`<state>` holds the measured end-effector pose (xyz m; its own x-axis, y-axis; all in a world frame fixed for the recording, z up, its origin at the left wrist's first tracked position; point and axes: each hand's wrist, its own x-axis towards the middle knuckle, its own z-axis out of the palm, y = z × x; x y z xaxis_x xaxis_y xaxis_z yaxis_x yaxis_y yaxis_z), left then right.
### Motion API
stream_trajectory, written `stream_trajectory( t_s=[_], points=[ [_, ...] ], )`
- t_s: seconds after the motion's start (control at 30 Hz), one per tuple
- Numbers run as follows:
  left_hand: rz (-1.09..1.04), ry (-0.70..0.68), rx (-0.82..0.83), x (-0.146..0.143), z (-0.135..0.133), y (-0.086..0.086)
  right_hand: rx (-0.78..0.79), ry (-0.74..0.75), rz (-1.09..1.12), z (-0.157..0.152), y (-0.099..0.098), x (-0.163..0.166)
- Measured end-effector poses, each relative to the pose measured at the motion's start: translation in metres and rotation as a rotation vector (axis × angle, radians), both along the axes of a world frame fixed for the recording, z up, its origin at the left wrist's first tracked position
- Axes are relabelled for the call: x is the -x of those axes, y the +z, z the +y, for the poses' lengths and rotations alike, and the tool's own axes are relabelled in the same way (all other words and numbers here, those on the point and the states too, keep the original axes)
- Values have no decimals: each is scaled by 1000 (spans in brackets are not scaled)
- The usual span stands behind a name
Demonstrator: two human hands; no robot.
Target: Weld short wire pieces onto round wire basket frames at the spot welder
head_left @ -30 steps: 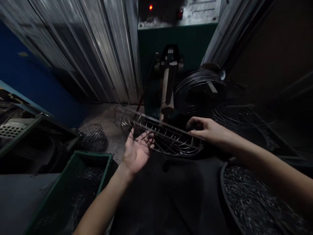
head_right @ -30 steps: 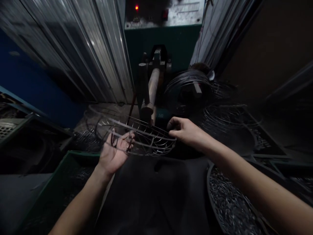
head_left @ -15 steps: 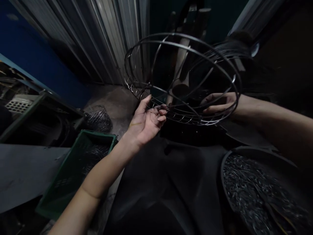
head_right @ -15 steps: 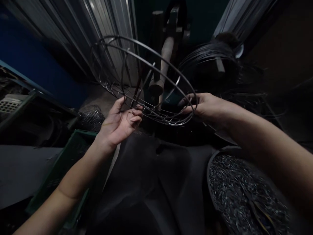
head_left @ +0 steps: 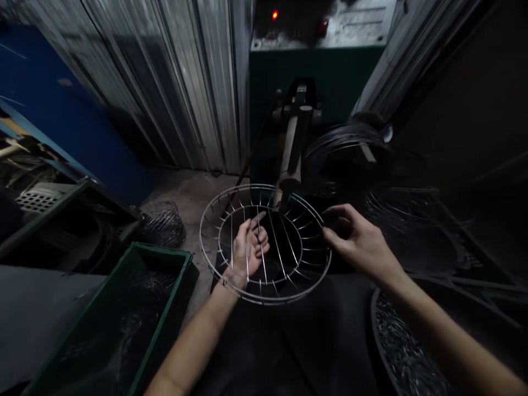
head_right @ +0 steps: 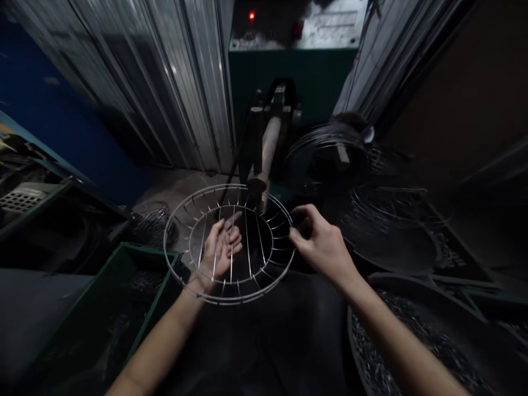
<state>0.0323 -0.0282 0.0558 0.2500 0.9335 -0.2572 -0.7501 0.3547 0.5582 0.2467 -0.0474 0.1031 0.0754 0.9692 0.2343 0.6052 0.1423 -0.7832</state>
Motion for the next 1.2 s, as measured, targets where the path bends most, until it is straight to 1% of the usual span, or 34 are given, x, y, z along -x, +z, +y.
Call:
stream_trajectory(
  t_s=[0.07, 0.13, 0.17, 0.27, 0.37, 0.47, 0.57, 0.83, 1.03, 1.2],
  points=[
    [27, -15, -19, 1, -2, -13, 18, -65, 168, 5, -11, -2],
    [54, -50, -44, 4, -1, -20, 42, -120, 334, 17, -29, -4],
    [60, -69, -59, 6, 1, -22, 62, -115, 374, 24, -39, -4],
    [66, -91, -78, 10, 8, -26, 114, 5, 388, 51, -65, 3],
    [65, -88, -73, 12, 14, -29, 100, 85, 444, 76, -77, 15],
    [65, -88, -75, 12, 18, -31, 91, 123, 492, 93, -81, 23],
    [69, -91, -67, 12, 20, -31, 136, 134, 540, 101, -82, 26],
    [58, -96, -68, 13, 16, -24, 183, 143, 619, 103, -85, 24],
    [59, -74, -59, 12, 20, -17, 166, 175, 654, 113, -90, 19],
    [84, -72, -66, 12, 20, -15, 163, 169, 678, 115, -91, 25]
  ],
)
